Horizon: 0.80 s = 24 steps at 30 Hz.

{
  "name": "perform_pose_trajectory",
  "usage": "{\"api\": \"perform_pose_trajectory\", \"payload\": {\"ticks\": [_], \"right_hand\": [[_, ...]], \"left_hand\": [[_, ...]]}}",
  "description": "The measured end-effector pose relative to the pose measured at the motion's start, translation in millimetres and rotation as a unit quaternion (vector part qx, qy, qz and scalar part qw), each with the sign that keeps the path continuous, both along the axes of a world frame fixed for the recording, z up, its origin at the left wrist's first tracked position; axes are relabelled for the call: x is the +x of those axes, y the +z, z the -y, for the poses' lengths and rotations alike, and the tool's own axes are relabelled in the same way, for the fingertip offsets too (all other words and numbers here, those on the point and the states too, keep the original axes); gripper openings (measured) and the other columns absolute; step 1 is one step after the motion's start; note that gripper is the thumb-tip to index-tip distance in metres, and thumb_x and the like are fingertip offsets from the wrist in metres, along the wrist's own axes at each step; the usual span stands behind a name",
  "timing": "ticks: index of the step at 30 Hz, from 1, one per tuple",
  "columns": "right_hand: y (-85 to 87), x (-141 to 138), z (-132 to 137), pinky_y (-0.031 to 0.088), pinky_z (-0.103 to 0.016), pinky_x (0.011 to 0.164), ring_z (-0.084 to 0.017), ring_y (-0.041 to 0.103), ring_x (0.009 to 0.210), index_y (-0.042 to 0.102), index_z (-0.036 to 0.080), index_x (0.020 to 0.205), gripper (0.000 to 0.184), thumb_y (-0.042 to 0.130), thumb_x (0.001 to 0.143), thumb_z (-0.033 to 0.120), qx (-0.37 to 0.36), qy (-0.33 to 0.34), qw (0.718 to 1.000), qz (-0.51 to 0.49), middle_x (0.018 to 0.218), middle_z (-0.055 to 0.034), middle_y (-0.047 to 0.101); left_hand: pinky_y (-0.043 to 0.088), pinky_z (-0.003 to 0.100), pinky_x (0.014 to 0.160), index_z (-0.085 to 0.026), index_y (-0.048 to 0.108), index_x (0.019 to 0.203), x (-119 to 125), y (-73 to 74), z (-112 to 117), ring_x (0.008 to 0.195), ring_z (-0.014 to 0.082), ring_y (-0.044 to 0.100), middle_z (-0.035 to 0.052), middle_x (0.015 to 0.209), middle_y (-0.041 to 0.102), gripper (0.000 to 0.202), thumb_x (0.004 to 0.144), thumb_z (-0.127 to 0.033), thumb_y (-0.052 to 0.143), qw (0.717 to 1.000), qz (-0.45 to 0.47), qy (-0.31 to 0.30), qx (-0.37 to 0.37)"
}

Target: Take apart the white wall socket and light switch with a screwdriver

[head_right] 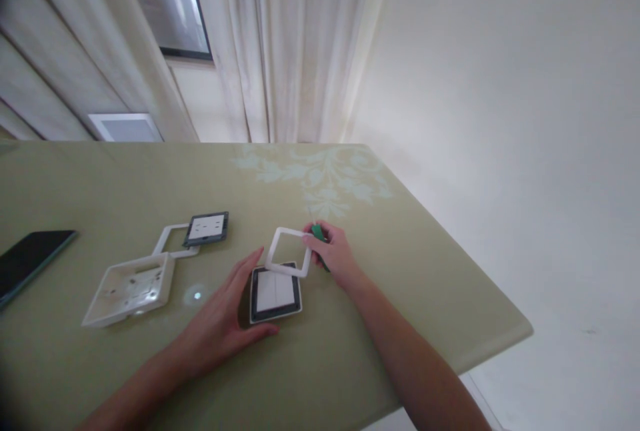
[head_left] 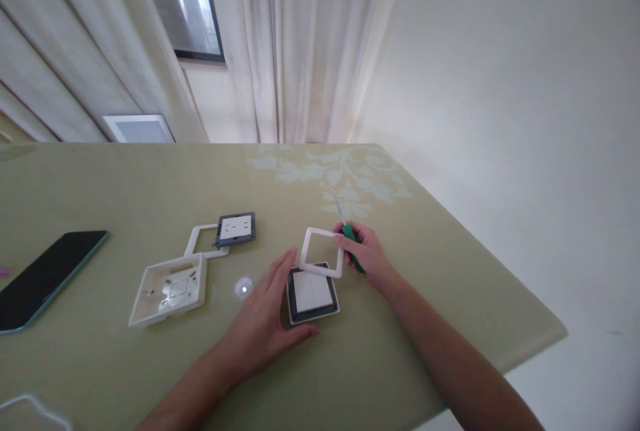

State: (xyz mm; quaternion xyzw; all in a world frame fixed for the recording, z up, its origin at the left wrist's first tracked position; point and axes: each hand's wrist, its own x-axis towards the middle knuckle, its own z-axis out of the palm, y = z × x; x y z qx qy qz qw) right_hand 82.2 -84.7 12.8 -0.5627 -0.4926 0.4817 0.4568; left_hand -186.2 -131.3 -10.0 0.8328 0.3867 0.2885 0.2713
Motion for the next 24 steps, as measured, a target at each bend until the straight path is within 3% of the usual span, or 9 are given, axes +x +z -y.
{"api": "perform_pose_trajectory", "payload": {"ticks": [4,8,12,14,16,19,24], "right_hand": [[-6.0,13.2,-15.2,0.034,-0.020,0.041,-0.009,0.045,0.045,0.068,0.022,0.102,0.043,0.077,0.081,0.058,0.009,-0.066,0.998,-0.003,0.056,0.0089,0.053],[-9.7,14.7,-24.0,0.039,-0.021,0.040,-0.015,0.063,0.058,0.074,0.019,0.109,0.044,0.077,0.081,0.053,0.013,-0.030,0.999,0.037,0.071,-0.0003,0.070],[-17.4,10.9,-27.0,0.045,-0.025,0.040,-0.023,0.072,0.075,0.075,0.020,0.125,0.049,0.073,0.087,0.051,0.039,0.008,0.994,0.100,0.097,-0.0073,0.079],[-20.8,9.3,-26.4,0.056,-0.030,0.051,-0.024,0.074,0.083,0.073,0.021,0.131,0.047,0.068,0.092,0.048,0.067,0.010,0.989,0.134,0.113,-0.0095,0.079],[-22.4,7.1,-24.1,0.064,-0.038,0.078,-0.026,0.074,0.104,0.071,0.023,0.134,0.043,0.066,0.096,0.042,0.103,0.012,0.980,0.169,0.132,-0.0104,0.076],[-22.9,1.8,-19.2,0.053,-0.048,0.113,-0.029,0.068,0.128,0.073,0.025,0.128,0.036,0.073,0.093,0.032,0.148,0.031,0.964,0.220,0.138,-0.0095,0.075],[-26.5,-6.4,-17.5,0.051,-0.052,0.113,-0.031,0.070,0.123,0.074,0.026,0.123,0.033,0.069,0.092,0.019,0.169,0.034,0.945,0.279,0.128,-0.0111,0.078]], "left_hand": [[0.053,0.059,0.119,-0.029,0.026,0.169,-7.6,3.6,-0.8,0.144,0.0394,0.059,0.0159,0.157,0.059,0.103,0.085,-0.033,0.085,0.999,-0.030,-0.015,-0.001],[0.051,0.053,0.122,-0.030,0.036,0.163,-10.7,15.7,0.1,0.145,0.0357,0.058,0.0135,0.157,0.057,0.089,0.086,-0.029,0.081,0.999,0.028,-0.009,-0.036],[0.046,0.056,0.125,-0.034,0.040,0.161,-10.4,20.5,1.8,0.148,0.0350,0.054,0.0109,0.160,0.055,0.083,0.089,-0.031,0.080,0.993,0.079,-0.001,-0.085],[0.044,0.057,0.126,-0.034,0.042,0.161,-10.0,19.1,1.9,0.149,0.0362,0.053,0.0113,0.160,0.055,0.082,0.089,-0.035,0.081,0.988,0.097,0.005,-0.122],[0.045,0.057,0.124,-0.034,0.044,0.161,-9.9,18.0,1.8,0.147,0.0369,0.054,0.0120,0.161,0.054,0.079,0.091,-0.040,0.080,0.978,0.118,0.010,-0.172],[0.046,0.058,0.122,-0.035,0.049,0.159,-11.0,18.8,2.3,0.145,0.0382,0.056,0.0113,0.161,0.056,0.072,0.094,-0.051,0.076,0.958,0.153,0.025,-0.240],[0.049,0.057,0.119,-0.033,0.065,0.148,-13.7,14.8,6.9,0.144,0.0417,0.057,0.0079,0.154,0.065,0.061,0.096,-0.066,0.068,0.905,0.247,0.073,-0.339]]}}
